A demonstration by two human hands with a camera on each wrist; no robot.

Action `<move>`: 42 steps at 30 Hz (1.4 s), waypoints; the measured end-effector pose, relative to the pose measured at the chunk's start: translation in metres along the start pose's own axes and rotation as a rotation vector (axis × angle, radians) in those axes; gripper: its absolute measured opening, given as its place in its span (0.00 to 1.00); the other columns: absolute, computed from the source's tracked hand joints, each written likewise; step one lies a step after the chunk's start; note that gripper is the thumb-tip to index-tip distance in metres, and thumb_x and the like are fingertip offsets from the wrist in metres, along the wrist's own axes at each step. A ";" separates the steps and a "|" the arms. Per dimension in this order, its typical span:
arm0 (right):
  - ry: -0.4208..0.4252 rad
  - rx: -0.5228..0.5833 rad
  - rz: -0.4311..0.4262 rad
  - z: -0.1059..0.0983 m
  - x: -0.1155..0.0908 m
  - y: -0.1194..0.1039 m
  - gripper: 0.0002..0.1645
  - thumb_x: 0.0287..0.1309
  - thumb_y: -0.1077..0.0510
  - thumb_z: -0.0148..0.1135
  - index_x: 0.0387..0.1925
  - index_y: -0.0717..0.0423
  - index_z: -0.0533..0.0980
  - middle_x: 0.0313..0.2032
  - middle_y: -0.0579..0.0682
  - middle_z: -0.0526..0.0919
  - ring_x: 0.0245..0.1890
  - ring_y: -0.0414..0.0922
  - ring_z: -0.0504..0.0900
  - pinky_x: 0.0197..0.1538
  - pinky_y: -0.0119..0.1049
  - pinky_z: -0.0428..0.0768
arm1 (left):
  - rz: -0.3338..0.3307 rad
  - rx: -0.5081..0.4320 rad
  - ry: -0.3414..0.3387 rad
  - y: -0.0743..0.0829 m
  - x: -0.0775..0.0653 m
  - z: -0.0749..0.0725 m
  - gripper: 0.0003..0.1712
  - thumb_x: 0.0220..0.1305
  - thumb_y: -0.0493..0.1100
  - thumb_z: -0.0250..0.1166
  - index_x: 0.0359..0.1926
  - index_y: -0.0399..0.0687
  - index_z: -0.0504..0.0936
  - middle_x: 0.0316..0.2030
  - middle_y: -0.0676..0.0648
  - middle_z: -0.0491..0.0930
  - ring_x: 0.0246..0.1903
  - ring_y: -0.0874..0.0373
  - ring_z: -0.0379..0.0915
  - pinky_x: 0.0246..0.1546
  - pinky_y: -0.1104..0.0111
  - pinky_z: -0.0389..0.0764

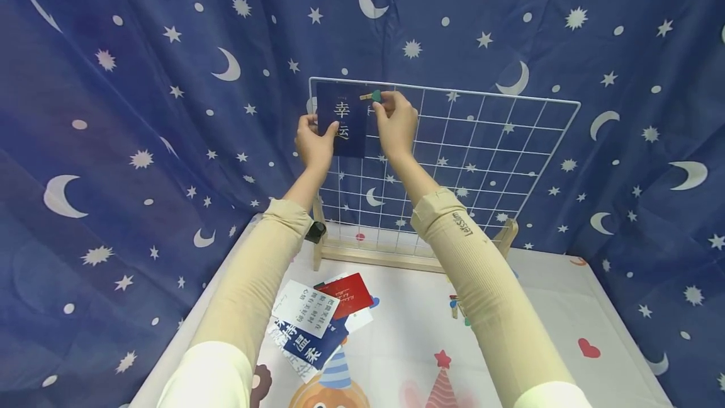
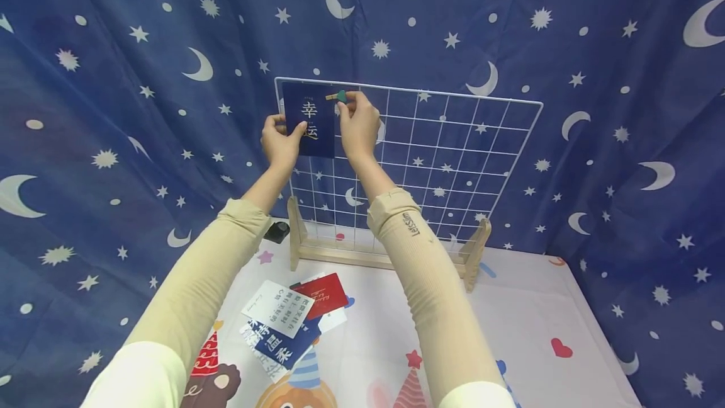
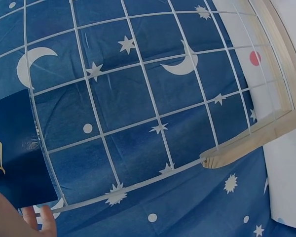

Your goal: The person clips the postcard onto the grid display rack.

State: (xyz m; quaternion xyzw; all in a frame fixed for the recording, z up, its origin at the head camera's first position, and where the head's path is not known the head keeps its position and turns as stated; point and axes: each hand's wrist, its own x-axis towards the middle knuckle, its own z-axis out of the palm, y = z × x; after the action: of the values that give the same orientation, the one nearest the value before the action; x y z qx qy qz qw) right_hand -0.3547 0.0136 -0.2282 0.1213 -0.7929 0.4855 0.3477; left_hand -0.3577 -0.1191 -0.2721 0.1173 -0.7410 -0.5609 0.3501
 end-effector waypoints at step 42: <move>-0.145 0.026 -0.011 -0.032 -0.031 0.033 0.14 0.56 0.66 0.60 0.46 0.65 0.77 0.41 0.61 0.84 0.38 0.55 0.83 0.46 0.43 0.80 | 0.029 0.061 -0.046 -0.009 -0.011 -0.020 0.13 0.61 0.43 0.64 0.42 0.39 0.79 0.37 0.39 0.81 0.37 0.47 0.75 0.50 0.56 0.71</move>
State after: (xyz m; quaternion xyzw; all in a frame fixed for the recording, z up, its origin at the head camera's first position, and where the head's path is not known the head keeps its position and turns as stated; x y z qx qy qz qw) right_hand -0.3359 0.0530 -0.2624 0.1651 -0.8090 0.4836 0.2906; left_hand -0.3388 -0.1312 -0.2823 0.1046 -0.7671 -0.5356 0.3374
